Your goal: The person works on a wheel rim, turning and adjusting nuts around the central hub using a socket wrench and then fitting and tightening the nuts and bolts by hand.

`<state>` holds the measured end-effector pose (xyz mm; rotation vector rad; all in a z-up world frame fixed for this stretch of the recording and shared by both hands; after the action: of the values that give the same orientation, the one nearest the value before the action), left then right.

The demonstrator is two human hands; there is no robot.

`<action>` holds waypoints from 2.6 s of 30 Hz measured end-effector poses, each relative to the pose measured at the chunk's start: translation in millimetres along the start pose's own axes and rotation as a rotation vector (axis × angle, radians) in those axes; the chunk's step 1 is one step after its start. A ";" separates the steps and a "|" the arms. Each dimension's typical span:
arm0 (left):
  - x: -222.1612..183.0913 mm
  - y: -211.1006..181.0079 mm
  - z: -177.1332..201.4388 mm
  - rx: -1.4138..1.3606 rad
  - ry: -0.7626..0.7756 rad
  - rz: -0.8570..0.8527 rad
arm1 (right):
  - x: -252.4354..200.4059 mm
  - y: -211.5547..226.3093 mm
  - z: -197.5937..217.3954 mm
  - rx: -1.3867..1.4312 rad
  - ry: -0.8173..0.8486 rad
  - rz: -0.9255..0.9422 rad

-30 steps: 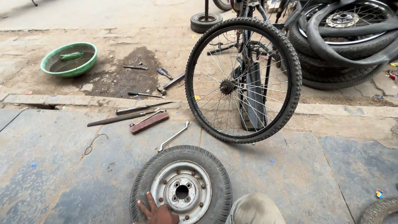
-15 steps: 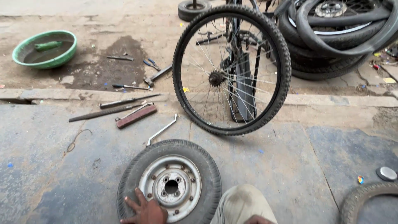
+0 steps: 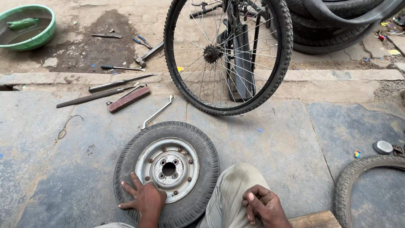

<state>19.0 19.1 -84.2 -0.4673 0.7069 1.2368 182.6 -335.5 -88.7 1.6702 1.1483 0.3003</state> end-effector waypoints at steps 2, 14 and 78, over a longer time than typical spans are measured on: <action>1.6 -0.8 0.9 0.035 -0.014 -0.023 | 1.6 4.7 -2.5 -0.004 -0.022 -0.004; -7.6 -11.2 -5.1 0.277 -0.075 -0.137 | -1.0 25.2 -21.7 -0.033 -0.077 -0.047; -11.7 0.4 -32.5 -0.006 -0.109 -0.677 | -4.9 54.7 -41.4 -0.061 -0.107 -0.098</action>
<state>9.3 -10.6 -98.7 -0.5785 0.3965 0.6197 181.6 -314.4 -23.2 1.5527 1.1263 0.1794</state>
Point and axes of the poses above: each hand's wrist, its own x-axis towards the middle knuckle, its own z-axis out of the back of the hand, y = z × x, the point moved 2 cm from there along x, towards the middle knuckle, and after that the axes turned 15 degrees about y, right-handed, at the moved point
